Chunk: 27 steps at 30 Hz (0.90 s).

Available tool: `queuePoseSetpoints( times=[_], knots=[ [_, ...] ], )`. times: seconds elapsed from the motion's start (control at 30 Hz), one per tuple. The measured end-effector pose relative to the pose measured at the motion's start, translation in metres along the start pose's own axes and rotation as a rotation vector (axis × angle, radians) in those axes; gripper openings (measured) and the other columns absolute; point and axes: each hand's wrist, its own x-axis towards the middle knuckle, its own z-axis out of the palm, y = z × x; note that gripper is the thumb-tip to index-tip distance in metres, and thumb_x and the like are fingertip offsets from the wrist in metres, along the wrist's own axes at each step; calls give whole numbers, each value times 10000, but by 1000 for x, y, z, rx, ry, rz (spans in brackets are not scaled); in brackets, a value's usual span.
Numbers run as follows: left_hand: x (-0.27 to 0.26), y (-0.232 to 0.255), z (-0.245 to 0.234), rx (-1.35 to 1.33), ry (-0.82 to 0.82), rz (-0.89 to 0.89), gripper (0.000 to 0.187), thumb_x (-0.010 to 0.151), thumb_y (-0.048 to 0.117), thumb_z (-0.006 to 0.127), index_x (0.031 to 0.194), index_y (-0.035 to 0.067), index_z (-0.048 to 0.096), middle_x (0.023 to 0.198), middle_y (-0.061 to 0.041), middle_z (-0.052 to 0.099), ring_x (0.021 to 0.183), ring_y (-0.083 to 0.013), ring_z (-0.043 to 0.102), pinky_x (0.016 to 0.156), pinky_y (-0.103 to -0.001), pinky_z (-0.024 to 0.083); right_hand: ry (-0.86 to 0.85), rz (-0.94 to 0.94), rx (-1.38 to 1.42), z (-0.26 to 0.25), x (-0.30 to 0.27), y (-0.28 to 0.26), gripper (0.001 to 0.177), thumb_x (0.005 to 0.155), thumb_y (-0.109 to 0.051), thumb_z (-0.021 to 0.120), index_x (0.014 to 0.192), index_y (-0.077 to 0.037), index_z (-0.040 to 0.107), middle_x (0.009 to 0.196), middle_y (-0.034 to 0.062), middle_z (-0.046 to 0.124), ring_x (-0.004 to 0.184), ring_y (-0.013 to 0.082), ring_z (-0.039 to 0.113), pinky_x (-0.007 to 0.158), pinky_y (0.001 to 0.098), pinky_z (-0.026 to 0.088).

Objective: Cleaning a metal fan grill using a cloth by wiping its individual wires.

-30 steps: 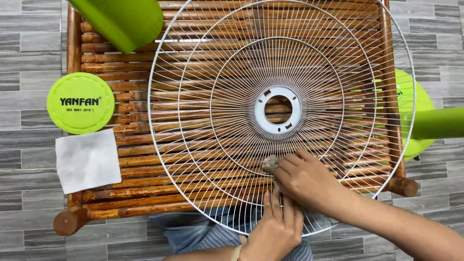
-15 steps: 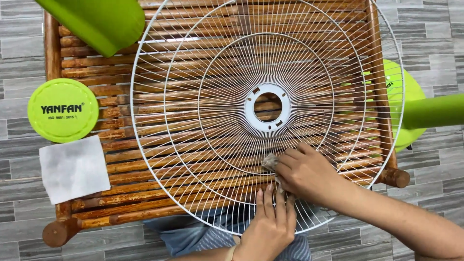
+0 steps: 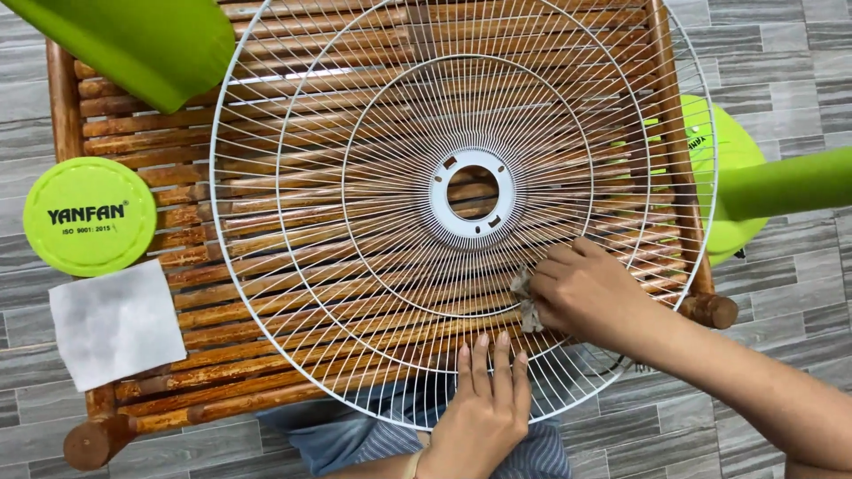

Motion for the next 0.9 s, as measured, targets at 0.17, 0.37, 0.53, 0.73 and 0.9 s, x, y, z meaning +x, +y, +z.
queuePoseSetpoints(
  times=[0.17, 0.37, 0.53, 0.73, 0.9],
  knots=[
    [1, -1, -5, 3, -25, 7, 477, 866, 117, 655, 1319, -31, 644, 1308, -369, 600, 1146, -542, 621, 930, -610, 533, -127, 65, 12, 4, -1, 19, 219, 742, -363, 743, 820, -159, 737, 827, -6, 759, 792, 163, 623, 785, 335, 463],
    [2, 1, -8, 14, -16, -15, 452, 888, 135, 627, 1309, -28, 651, 1324, -357, 601, 1132, -534, 634, 939, -595, 532, -160, 111, 43, -6, 0, 24, 222, 683, -361, 749, 742, -149, 721, 772, -9, 736, 797, 185, 555, 873, 375, 393],
    [1, -2, -11, -1, -28, -14, 464, 880, 137, 624, 1307, -43, 638, 1344, -365, 587, 1154, -542, 620, 952, -604, 520, -276, 164, 16, -6, 2, 39, 295, 704, -424, 806, 863, -180, 756, 890, -28, 782, 928, 153, 607, 931, 367, 424],
    [2, -4, -13, -12, -23, -10, 459, 872, 136, 620, 1292, -46, 650, 1329, -370, 593, 1159, -539, 621, 951, -607, 524, -264, 138, 24, -11, 5, 42, 269, 611, -380, 808, 773, -177, 737, 820, -22, 746, 857, 171, 585, 910, 375, 392],
    [1, -6, -11, -30, -30, 11, 451, 877, 125, 643, 1303, -25, 652, 1328, -356, 600, 1171, -518, 621, 945, -605, 532, -358, 196, 50, -16, 10, 42, 265, 639, -400, 800, 800, -195, 751, 832, -51, 758, 871, 138, 585, 900, 353, 385]
  ],
)
